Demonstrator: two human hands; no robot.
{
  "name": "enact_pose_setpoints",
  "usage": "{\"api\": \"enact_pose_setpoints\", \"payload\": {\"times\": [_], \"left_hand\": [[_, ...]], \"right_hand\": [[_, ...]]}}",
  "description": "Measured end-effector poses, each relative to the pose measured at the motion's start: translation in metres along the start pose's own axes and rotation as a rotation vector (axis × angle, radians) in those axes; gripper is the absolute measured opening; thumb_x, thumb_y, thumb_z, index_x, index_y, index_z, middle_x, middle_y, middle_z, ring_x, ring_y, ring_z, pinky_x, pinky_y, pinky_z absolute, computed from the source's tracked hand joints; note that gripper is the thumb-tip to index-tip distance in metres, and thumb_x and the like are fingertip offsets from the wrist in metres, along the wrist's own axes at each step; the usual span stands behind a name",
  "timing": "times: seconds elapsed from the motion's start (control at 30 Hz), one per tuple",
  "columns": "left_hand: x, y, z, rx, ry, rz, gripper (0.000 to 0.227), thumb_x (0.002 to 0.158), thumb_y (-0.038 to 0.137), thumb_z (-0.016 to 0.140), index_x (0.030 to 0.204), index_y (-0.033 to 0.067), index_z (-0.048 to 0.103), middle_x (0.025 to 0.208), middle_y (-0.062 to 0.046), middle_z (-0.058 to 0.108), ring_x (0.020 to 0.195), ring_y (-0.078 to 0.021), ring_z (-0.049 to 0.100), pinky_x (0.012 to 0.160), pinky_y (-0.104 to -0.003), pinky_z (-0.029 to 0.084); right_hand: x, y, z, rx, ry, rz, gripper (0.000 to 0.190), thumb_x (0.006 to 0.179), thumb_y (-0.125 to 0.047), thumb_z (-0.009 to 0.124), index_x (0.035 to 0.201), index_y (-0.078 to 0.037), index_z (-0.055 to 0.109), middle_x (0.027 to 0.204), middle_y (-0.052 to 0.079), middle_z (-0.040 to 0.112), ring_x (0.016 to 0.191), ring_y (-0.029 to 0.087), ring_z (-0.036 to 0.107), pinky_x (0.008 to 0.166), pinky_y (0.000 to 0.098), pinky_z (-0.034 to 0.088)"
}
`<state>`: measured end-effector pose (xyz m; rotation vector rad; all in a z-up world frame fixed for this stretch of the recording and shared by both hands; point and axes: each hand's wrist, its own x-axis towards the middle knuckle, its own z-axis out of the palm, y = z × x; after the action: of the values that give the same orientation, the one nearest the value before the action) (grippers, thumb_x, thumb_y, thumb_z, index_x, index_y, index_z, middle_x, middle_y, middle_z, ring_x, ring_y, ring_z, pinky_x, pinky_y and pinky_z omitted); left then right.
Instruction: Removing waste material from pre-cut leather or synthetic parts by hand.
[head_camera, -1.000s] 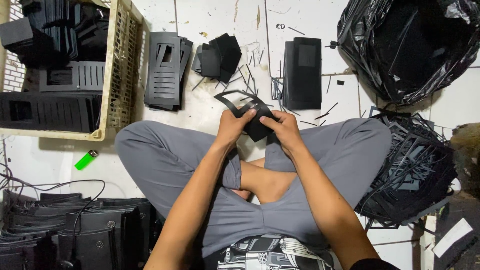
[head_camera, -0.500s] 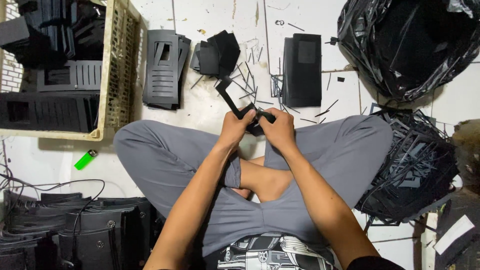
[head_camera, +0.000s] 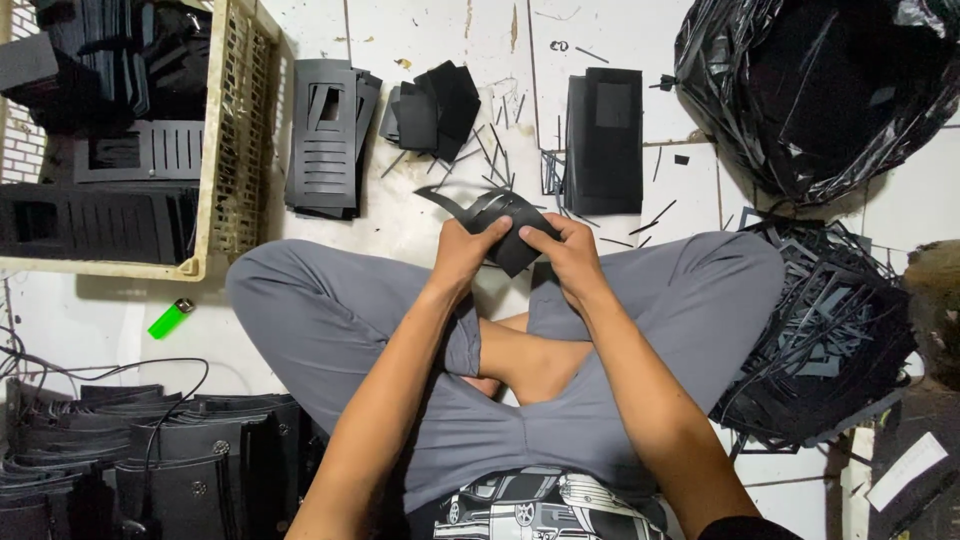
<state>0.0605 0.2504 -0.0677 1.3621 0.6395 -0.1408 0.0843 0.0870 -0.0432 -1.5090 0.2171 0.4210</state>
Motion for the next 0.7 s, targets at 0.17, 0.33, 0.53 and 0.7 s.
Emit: {"api": "enact_pose_setpoints", "payload": {"times": [0.17, 0.33, 0.53, 0.7], "left_hand": [[-0.001, 0.001, 0.005, -0.004, -0.005, -0.011, 0.032, 0.072, 0.027, 0.094, 0.088, 0.0025, 0.079, 0.074, -0.007, 0.074, 0.068, -0.0119, 0.067, 0.06, -0.028, 0.054], [0.0, -0.019, 0.01, -0.104, -0.071, 0.057, 0.037, 0.076, 0.019, 0.093, 0.101, -0.0038, 0.077, 0.087, -0.012, 0.075, 0.08, -0.015, 0.065, 0.07, -0.033, 0.057], [0.008, -0.027, 0.004, -0.162, -0.039, 0.052, 0.03, 0.081, 0.018, 0.09, 0.1, -0.0025, 0.078, 0.086, -0.009, 0.075, 0.08, -0.0125, 0.068, 0.071, -0.029, 0.057], [0.007, -0.01, 0.007, -0.018, -0.019, 0.016, 0.033, 0.076, 0.028, 0.093, 0.089, 0.0021, 0.079, 0.074, -0.007, 0.073, 0.067, -0.0115, 0.067, 0.06, -0.029, 0.054]], "right_hand": [[0.007, 0.015, -0.003, -0.028, 0.027, -0.003, 0.013, 0.082, -0.016, 0.085, 0.09, -0.008, 0.08, 0.074, 0.001, 0.068, 0.074, 0.01, 0.062, 0.068, 0.0236, 0.052], [0.013, 0.022, -0.006, -0.224, 0.089, -0.094, 0.008, 0.08, -0.008, 0.074, 0.085, -0.009, 0.08, 0.066, 0.005, 0.065, 0.067, 0.012, 0.059, 0.062, 0.027, 0.049], [0.007, 0.013, 0.004, -0.201, 0.079, -0.1, 0.009, 0.078, -0.012, 0.076, 0.086, -0.011, 0.08, 0.066, 0.002, 0.066, 0.066, 0.01, 0.058, 0.061, 0.0226, 0.047], [0.009, 0.018, 0.002, -0.045, 0.046, -0.066, 0.008, 0.08, -0.018, 0.081, 0.084, -0.011, 0.079, 0.067, -0.001, 0.065, 0.068, 0.009, 0.058, 0.062, 0.0216, 0.047]]}}
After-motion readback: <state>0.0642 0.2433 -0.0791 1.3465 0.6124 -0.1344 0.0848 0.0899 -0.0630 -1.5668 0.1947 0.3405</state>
